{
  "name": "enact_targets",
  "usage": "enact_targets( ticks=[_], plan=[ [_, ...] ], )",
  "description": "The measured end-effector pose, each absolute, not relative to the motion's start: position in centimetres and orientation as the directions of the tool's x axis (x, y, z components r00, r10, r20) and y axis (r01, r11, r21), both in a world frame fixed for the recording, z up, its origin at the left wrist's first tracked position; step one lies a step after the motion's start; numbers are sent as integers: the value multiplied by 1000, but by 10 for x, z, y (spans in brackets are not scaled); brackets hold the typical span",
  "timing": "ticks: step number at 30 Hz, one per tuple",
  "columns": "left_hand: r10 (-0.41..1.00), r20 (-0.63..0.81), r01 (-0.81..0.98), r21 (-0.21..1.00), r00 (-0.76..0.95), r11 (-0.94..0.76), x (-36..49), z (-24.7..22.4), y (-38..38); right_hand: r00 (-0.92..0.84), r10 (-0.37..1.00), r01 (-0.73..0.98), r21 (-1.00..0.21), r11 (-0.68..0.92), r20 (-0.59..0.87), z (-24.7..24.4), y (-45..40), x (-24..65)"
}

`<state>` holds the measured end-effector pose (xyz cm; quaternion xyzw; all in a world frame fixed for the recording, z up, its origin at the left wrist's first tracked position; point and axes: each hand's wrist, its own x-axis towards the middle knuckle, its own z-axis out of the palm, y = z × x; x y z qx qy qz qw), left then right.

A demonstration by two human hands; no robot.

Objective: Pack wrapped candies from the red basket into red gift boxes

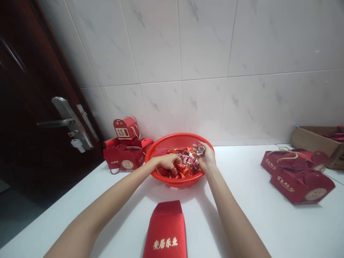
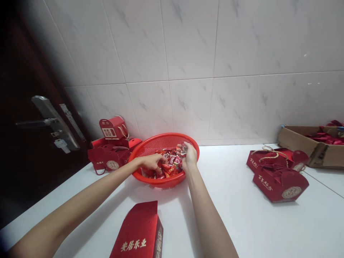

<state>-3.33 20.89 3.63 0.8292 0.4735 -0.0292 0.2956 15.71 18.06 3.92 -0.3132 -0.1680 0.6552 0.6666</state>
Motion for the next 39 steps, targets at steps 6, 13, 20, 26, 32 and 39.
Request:
enact_targets(
  ticks=[6,13,20,26,32,39],
  plan=[
    [786,-226,753,520,575,-402,-34,35,212,82,978,-761,-645,-62,-190,40,180,158],
    [823,-10,641,633,568,-435,-35,35,214,87,980,-759,-650,-50,-177,37,182,158],
    [879,213,575,686,427,-446,-42,30,223,90,977,-763,-643,-56,-192,39,181,158],
    [913,200,646,654,355,-394,-51,22,234,93,976,-767,-639,-55,-196,41,180,158],
    [873,358,768,435,331,-470,-49,32,227,87,979,-765,-642,-51,-182,39,182,158],
    [800,-218,829,136,559,-542,-37,45,191,94,980,-762,-646,-42,-175,37,183,159]
  ],
)
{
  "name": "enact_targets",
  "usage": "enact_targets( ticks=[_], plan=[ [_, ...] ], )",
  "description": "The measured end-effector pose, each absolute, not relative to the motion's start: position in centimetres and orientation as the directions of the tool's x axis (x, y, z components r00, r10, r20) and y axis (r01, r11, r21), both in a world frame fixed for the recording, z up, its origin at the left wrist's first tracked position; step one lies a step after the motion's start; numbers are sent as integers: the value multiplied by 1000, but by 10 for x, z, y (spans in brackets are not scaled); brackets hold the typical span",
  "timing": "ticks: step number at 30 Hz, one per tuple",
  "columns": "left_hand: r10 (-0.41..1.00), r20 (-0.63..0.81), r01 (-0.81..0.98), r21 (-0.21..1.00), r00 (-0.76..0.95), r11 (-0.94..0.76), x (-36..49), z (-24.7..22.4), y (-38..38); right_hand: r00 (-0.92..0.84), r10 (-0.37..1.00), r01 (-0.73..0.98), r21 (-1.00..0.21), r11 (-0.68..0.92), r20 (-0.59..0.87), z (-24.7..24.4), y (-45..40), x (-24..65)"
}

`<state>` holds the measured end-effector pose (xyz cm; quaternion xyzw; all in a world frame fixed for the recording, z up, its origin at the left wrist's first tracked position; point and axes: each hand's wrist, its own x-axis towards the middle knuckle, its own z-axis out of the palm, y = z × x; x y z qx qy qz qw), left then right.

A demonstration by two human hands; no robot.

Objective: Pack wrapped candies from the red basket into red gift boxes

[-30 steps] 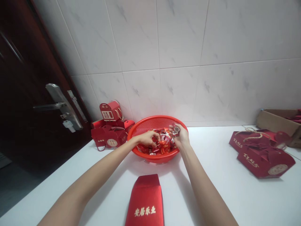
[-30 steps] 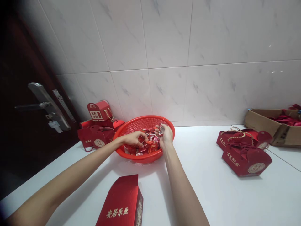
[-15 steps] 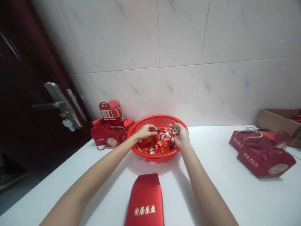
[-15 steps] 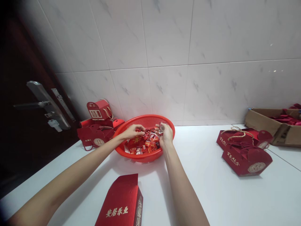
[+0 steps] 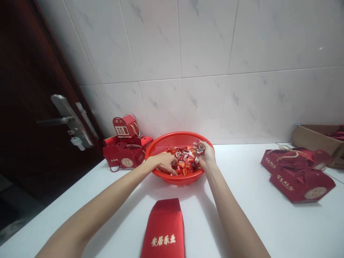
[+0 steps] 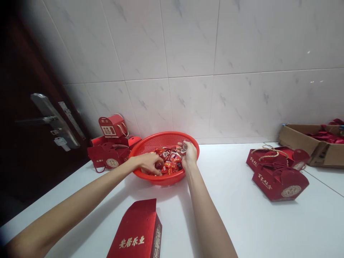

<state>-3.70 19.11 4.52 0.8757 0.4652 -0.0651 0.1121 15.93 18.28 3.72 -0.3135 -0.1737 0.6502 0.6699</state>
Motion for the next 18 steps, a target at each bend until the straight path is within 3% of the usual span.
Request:
enact_targets(
  ticks=[3,7,15,18],
  plan=[
    [835,-347,896,36,427,-443,-36,42,185,91,980,-761,-647,-47,-178,38,182,159],
    [800,-415,888,47,434,-457,-33,37,188,91,981,-763,-645,-42,-172,36,183,159],
    [748,-385,841,265,541,-472,-34,35,189,77,989,-759,-651,-26,-130,31,187,159],
    [789,-262,804,413,555,-429,-37,37,192,75,989,-756,-654,-26,-126,31,187,159]
  ],
)
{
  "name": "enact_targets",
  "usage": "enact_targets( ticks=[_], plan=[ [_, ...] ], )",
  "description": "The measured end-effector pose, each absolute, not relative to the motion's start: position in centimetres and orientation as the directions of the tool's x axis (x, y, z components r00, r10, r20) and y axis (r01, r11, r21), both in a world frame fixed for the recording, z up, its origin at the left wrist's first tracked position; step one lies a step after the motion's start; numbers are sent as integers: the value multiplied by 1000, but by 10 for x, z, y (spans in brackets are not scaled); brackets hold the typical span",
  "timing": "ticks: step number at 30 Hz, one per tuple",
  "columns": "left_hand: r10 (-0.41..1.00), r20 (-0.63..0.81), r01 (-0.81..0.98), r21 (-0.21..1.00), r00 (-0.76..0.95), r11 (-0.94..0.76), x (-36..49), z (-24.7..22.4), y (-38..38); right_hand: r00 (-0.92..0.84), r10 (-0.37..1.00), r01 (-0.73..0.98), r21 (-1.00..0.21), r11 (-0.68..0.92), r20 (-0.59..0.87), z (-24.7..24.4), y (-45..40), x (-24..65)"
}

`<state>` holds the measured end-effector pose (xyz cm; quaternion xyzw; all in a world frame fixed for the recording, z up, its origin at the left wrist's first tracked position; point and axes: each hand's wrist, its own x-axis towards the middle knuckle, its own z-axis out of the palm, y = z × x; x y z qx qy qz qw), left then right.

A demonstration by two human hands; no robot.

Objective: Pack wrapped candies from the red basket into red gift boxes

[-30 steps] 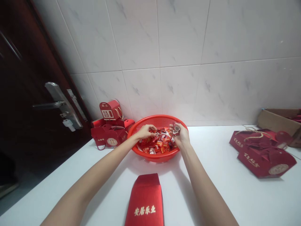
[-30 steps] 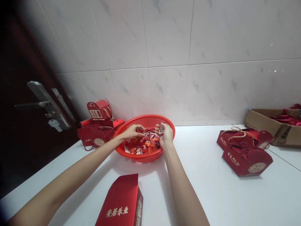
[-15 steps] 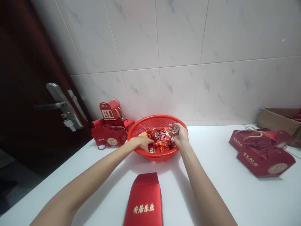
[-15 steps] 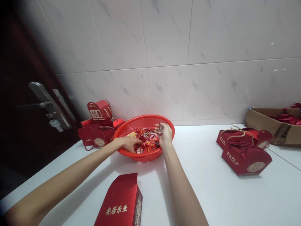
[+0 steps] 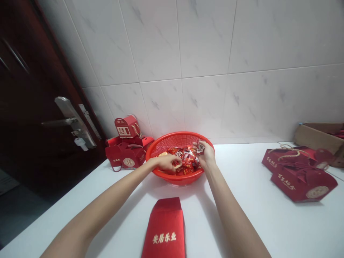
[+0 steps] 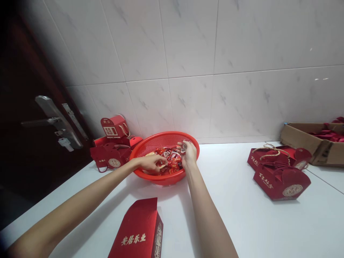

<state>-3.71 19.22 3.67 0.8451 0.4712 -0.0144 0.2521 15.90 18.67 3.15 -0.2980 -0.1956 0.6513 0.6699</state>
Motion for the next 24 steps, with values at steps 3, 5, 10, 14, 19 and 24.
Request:
enact_targets(
  ticks=[3,5,10,14,19,24],
  plan=[
    [826,-52,623,684,562,-380,-38,38,197,71,990,-753,-658,-25,-120,32,187,160],
    [841,40,453,829,539,-329,-37,39,199,66,991,-751,-660,-27,-115,33,186,160],
    [866,38,278,939,499,-201,-35,42,201,40,993,-745,-666,-45,-112,33,186,159],
    [863,12,257,952,505,-164,-35,43,201,1,995,-735,-674,-70,-104,33,185,158],
    [873,38,265,945,485,-189,-36,42,199,-29,995,-723,-685,-89,-98,34,184,155],
    [878,35,300,933,478,-201,-36,42,199,-27,994,-708,-700,-93,-104,37,183,155]
  ],
)
